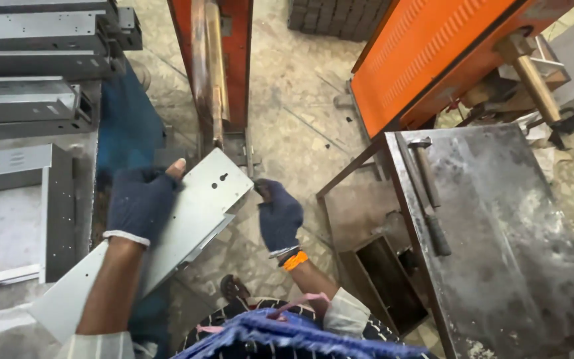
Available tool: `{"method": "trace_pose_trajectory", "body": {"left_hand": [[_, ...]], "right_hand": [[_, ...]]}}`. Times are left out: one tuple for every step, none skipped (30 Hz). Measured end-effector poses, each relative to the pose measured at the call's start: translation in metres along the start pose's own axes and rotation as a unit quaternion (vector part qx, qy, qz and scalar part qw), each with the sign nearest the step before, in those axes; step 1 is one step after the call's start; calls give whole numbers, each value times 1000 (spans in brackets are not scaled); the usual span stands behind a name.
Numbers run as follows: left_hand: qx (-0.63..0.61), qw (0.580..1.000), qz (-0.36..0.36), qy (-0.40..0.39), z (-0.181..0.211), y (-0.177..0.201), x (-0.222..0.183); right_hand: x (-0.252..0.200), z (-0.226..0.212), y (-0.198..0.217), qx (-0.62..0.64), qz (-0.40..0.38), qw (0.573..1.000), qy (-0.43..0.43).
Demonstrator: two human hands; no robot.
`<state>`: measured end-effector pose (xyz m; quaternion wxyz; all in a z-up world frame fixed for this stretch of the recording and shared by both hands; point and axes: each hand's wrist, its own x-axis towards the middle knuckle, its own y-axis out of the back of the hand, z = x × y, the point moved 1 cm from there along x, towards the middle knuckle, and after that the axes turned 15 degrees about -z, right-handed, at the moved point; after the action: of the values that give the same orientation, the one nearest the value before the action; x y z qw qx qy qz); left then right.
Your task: Assembling and welding sheet metal components into a housing using a spot welding machine.
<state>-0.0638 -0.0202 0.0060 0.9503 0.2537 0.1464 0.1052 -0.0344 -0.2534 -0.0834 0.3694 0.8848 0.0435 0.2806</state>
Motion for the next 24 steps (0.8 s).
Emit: {"method": "trace_pose_trajectory", "body": {"left_hand": [[-1, 1000, -1, 1, 0, -7, -2], [-30, 1000, -8, -3, 1, -14, -1], [-59, 998, -16, -7, 3, -21, 1], [-58, 998, -16, -8, 2, -28, 2], [-1, 999, -48, -13, 3, -36, 3], [57, 994, -87, -17, 3, -47, 2], [59, 994, -94, -18, 5, -60, 0], [17, 991, -115, -69, 8, -72, 1], [-25, 983, -137, -120, 11, -85, 1], [-26, 982, -143, -121, 14, -95, -2], [12, 978, -130, -163, 19, -105, -6], [51, 970, -114, -210, 26, -112, -4], [51, 968, -119, -216, 27, -118, -2], [68, 968, -146, -190, 26, -126, -3], [85, 968, -172, -164, 25, -133, -4], [84, 966, -175, -169, 30, -134, -5], [94, 970, -177, -139, 34, -135, -6], [105, 973, -178, -107, 36, -135, -8], [106, 972, -181, -108, 33, -135, -7], [70, 976, -157, -132, 31, -134, -2], [35, 978, -133, -155, 30, -134, 3], [37, 978, -134, -156, 30, -131, 4], [5, 979, -142, -147, 30, -128, 6], [-27, 978, -150, -140, 30, -126, 9]], "right_hand": [[-3, 9, 5, -1, -1, 1000, 0], [-2, 21, 10, 46, 12, 995, -87], [-1, 33, 16, 92, 24, 980, -172], [10, 27, 30, 92, 26, 980, -172], [19, 21, 44, 133, 38, 974, -180], [23, 16, 62, 171, 52, 965, -194], [27, 16, 70, 168, 55, 964, -201], [35, 17, 76, 193, 42, 969, -146], [43, 17, 83, 217, 28, 972, -90], [41, 18, 90, 213, 31, 972, -96], [40, 16, 96, 128, -25, 991, -13], [44, 15, 101, 39, -79, 994, 71], [44, 15, 110, 34, -73, 994, 68], [42, 15, 117, 83, -132, 987, 25], [40, 15, 124, 132, -190, 973, -17], [30, 37, 127, 129, -187, 974, -19], [20, 59, 131, 206, -157, 964, -55], [8, 81, 132, 285, -127, 946, -91], [-10, 99, 134, 285, -124, 946, -93], [-22, 119, 136, 334, -103, 932, -95], [-35, 139, 137, 383, -81, 915, -96], [-46, 148, 132, 384, -79, 915, -96], [-58, 156, 125, 379, -196, 900, -91], [-68, 164, 117, 368, -309, 873, -82]]}}
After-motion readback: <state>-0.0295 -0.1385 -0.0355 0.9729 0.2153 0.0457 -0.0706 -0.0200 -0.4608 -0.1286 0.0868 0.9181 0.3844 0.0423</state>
